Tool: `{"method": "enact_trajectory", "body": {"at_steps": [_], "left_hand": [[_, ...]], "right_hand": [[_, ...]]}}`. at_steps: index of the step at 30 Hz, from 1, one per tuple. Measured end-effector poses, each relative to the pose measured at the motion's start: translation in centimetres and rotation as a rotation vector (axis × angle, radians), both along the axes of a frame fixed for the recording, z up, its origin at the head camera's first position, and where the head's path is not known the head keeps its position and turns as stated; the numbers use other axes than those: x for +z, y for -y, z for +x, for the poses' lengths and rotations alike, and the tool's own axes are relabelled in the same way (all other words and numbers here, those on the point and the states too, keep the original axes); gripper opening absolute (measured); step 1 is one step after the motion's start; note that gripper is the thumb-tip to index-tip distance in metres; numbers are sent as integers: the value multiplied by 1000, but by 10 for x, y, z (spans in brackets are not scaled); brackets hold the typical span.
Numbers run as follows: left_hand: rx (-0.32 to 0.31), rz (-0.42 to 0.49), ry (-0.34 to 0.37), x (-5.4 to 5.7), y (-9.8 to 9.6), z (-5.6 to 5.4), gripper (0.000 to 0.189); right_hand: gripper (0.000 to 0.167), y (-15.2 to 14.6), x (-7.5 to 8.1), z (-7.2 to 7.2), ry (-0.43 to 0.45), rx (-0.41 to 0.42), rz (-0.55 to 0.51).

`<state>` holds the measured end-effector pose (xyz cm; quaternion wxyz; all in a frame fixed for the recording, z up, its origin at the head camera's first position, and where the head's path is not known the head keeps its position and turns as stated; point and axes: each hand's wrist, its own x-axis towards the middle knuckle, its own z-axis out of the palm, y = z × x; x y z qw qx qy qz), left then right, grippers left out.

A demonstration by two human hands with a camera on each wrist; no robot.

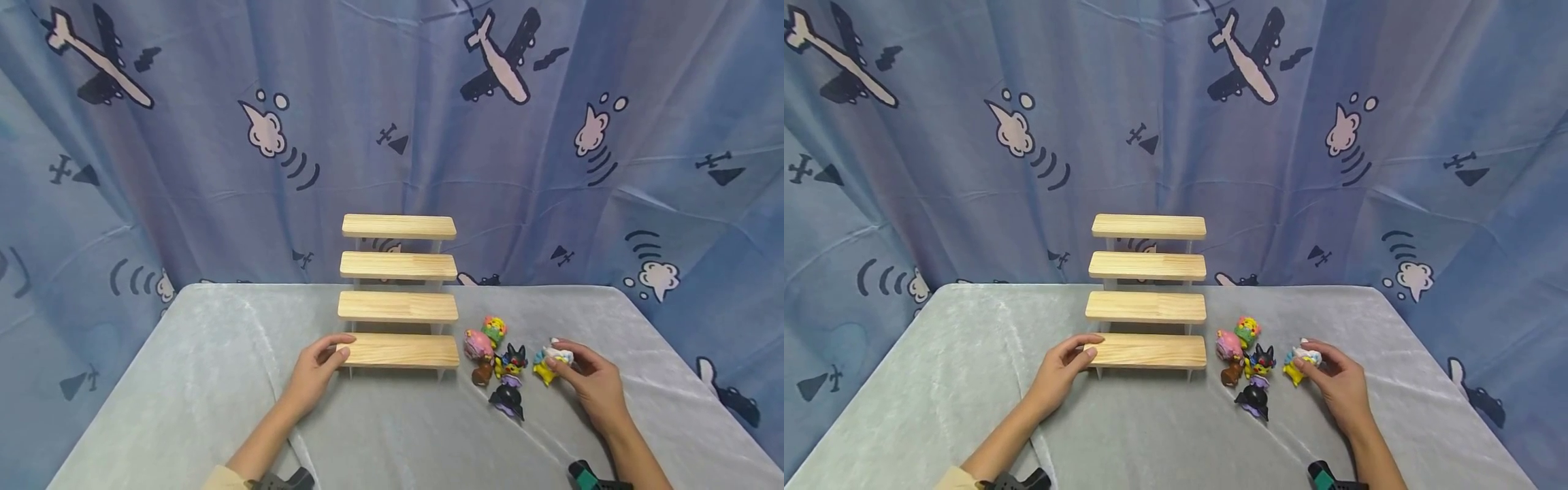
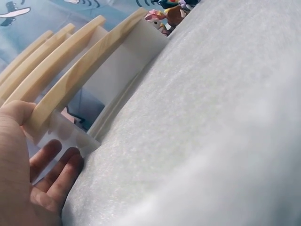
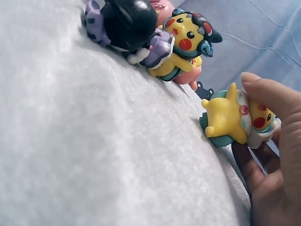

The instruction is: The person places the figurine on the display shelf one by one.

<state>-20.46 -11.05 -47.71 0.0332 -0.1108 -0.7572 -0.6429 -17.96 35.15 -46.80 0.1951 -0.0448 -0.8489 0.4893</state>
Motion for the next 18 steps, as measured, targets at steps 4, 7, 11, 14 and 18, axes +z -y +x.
{"method": "enact_trajectory", "body": {"at_steps": [4,7,11,14,18], "left_hand": [[-2,-3,1,0,1,-1,25],[8,-4,5,0,0,-1,24],[22,-4,30,-4,0,0,22],[23,-3,48,-4,0,1,21],[18,6,30,-2,0,-2,22]], "right_hand": [[42,-1,0,0,-14,62,9],[44,-2,-1,0,-17,72,17],[44,-3,-1,-1,24,55,-70],[42,-5,-1,-2,42,55,-168],[40,-6,0,-4,4,73,-256]]}}
